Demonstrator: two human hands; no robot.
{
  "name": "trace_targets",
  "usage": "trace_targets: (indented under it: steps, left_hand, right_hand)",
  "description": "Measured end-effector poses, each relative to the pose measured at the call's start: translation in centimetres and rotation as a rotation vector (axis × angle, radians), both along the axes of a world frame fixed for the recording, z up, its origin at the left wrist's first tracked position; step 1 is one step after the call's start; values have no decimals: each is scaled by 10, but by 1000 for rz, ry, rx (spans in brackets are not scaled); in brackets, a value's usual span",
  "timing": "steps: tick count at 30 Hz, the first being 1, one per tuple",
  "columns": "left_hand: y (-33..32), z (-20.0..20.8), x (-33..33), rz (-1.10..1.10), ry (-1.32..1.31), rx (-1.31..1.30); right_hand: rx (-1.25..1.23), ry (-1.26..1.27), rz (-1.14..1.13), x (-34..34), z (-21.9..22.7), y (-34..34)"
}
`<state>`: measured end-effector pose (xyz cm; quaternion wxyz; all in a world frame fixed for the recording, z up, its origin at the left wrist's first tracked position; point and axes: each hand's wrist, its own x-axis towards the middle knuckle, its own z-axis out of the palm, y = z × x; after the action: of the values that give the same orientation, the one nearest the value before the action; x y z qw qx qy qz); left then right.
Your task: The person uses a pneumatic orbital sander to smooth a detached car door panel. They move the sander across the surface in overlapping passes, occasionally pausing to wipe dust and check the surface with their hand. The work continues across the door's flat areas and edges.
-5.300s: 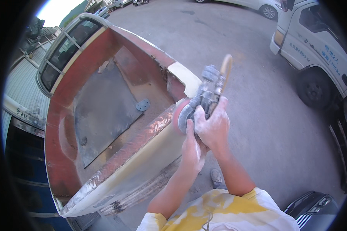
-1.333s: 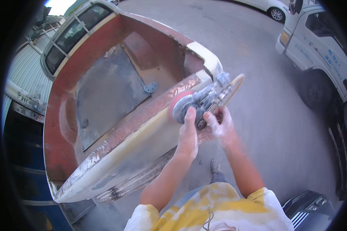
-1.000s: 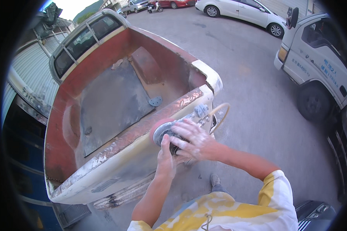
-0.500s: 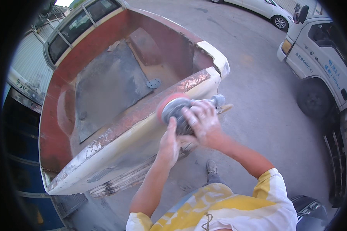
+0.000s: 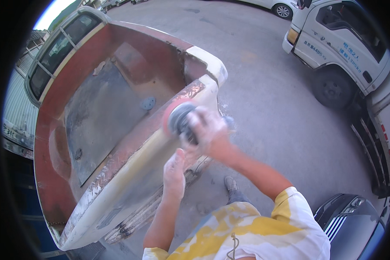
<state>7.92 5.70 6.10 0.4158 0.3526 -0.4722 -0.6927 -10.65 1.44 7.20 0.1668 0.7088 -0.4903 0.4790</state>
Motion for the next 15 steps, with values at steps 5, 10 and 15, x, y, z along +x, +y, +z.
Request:
trace_targets:
  steps: [5,10,15]
  left_hand:
    - [31,-8,18,-62,-318,181]
    - [32,-47,4,-109,-371,79]
    - [43,-70,34,-260,-431,200]
  right_hand:
    - [154,-252,-305,-34,22,-16]
    - [37,49,16,30,-4,20]
    - [180,-53,-77,8,-1,14]
